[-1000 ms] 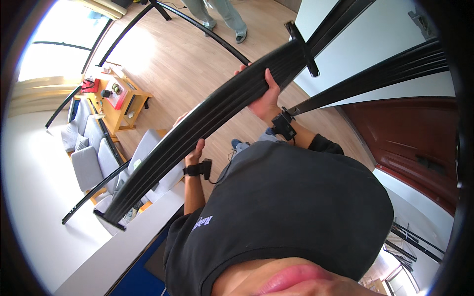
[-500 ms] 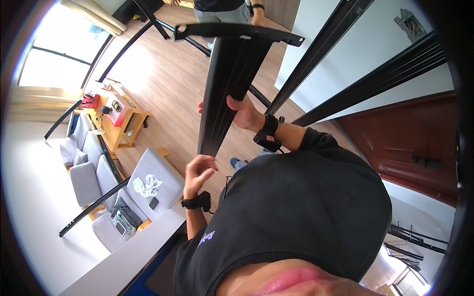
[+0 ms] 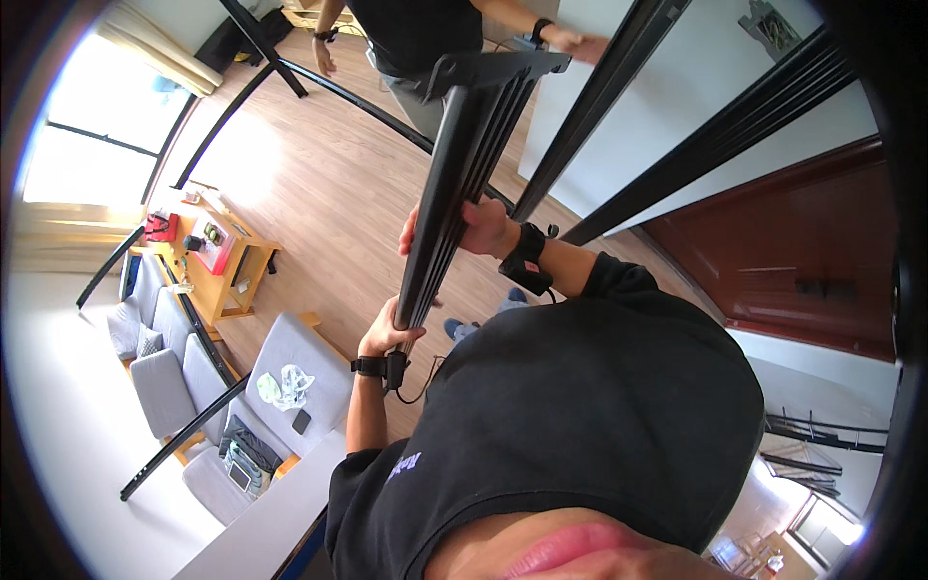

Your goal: The person assembles a metal frame by connecting long black bars and applying tape to joints. They handle multiple frame pieces, align them, and secure connections with tape while moving around the room.

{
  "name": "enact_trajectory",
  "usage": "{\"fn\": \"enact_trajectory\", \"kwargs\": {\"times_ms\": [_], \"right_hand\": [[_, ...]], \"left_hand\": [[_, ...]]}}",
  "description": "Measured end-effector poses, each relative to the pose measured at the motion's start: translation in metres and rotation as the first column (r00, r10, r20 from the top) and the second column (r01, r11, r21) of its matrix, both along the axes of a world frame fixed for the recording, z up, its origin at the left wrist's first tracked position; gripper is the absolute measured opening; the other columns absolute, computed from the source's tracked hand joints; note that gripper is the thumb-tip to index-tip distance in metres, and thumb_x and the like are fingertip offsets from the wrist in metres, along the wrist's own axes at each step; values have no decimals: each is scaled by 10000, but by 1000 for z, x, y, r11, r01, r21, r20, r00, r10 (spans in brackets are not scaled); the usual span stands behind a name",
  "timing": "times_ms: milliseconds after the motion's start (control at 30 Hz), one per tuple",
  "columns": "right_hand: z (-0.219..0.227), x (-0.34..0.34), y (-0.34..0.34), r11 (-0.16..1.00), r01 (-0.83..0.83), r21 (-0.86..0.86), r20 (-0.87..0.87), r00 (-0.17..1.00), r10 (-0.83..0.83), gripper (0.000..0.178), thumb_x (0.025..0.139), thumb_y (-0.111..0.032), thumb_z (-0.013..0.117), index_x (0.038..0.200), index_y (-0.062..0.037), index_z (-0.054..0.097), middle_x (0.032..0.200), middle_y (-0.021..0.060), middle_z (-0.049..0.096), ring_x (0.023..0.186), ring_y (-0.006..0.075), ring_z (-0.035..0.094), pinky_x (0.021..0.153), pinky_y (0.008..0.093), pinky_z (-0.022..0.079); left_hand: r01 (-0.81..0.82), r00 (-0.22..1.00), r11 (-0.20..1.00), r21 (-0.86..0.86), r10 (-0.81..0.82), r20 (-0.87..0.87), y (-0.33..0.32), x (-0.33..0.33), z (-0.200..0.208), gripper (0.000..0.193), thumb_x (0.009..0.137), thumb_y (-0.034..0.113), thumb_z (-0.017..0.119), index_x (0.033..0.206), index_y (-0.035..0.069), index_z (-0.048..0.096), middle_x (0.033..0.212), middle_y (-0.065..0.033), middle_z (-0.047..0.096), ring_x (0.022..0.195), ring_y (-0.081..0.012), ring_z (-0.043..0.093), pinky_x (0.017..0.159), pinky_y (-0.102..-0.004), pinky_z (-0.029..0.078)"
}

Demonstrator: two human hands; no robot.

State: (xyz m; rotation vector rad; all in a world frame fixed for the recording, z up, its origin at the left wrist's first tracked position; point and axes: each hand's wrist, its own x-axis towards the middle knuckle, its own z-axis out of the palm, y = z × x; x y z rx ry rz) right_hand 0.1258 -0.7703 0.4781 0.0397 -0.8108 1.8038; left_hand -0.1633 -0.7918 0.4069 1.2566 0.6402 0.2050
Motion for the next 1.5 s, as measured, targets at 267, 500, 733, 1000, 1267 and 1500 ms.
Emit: {"fn": "enact_trajectory", "kwargs": {"times_ms": [267,500,733,1000,1267,1500], "right_hand": [[-92,10,-40,838,524,-154,393,811,-434,1082,826,-682,760,1580,-64,290,1392,183,585,1224,301,625,1039,432,505],[-203,17,-124,607,669,-429,621,706,-340,1134,871,-493,826,1645,-330,14,1417,83,497,1321,280,532,1089,490,459],[-358,-22,-140,-62,662,-747,657,720,-224,835,925,-543,729,1547,-400,190,1195,26,573,922,205,632,695,457,574],[-491,-40,-130,-332,680,-654,754,621,-215,625,916,-685,654,1287,-271,370,1012,68,592,810,288,696,709,447,603],[-601,-34,-123,-334,491,-804,570,797,-199,595,962,-738,512,1040,-148,516,810,59,620,655,243,674,592,393,585],[-624,-31,-104,-339,481,-809,562,802,-202,718,929,-799,440,982,-103,610,888,45,659,817,249,679,754,454,568]], "left_hand": [[-42,989,990,134,60,-136,-31,0,-74,471,689,154,715,1114,5,578,887,-59,624,826,-165,553,773,-328,499],[43,884,992,115,15,-467,-57,-20,-156,554,682,218,756,1146,-33,588,816,-199,627,755,-330,614,761,-426,521],[116,769,993,3,-88,-633,-85,-33,-230,605,704,284,809,1162,-52,602,1007,-303,713,981,-435,709,888,-455,553],[83,706,986,-142,-159,-690,-86,-43,-311,656,699,297,804,1215,-69,630,1037,-289,713,993,-400,706,901,-440,544],[58,586,980,-189,-186,-789,-73,-32,-387,633,677,352,801,1139,-58,662,1019,-272,717,1015,-403,705,915,-455,557],[90,564,996,1,-50,-824,-78,-26,-420,687,701,361,758,1279,24,598,1146,-229,672,1109,-412,654,961,-478,533]]}}
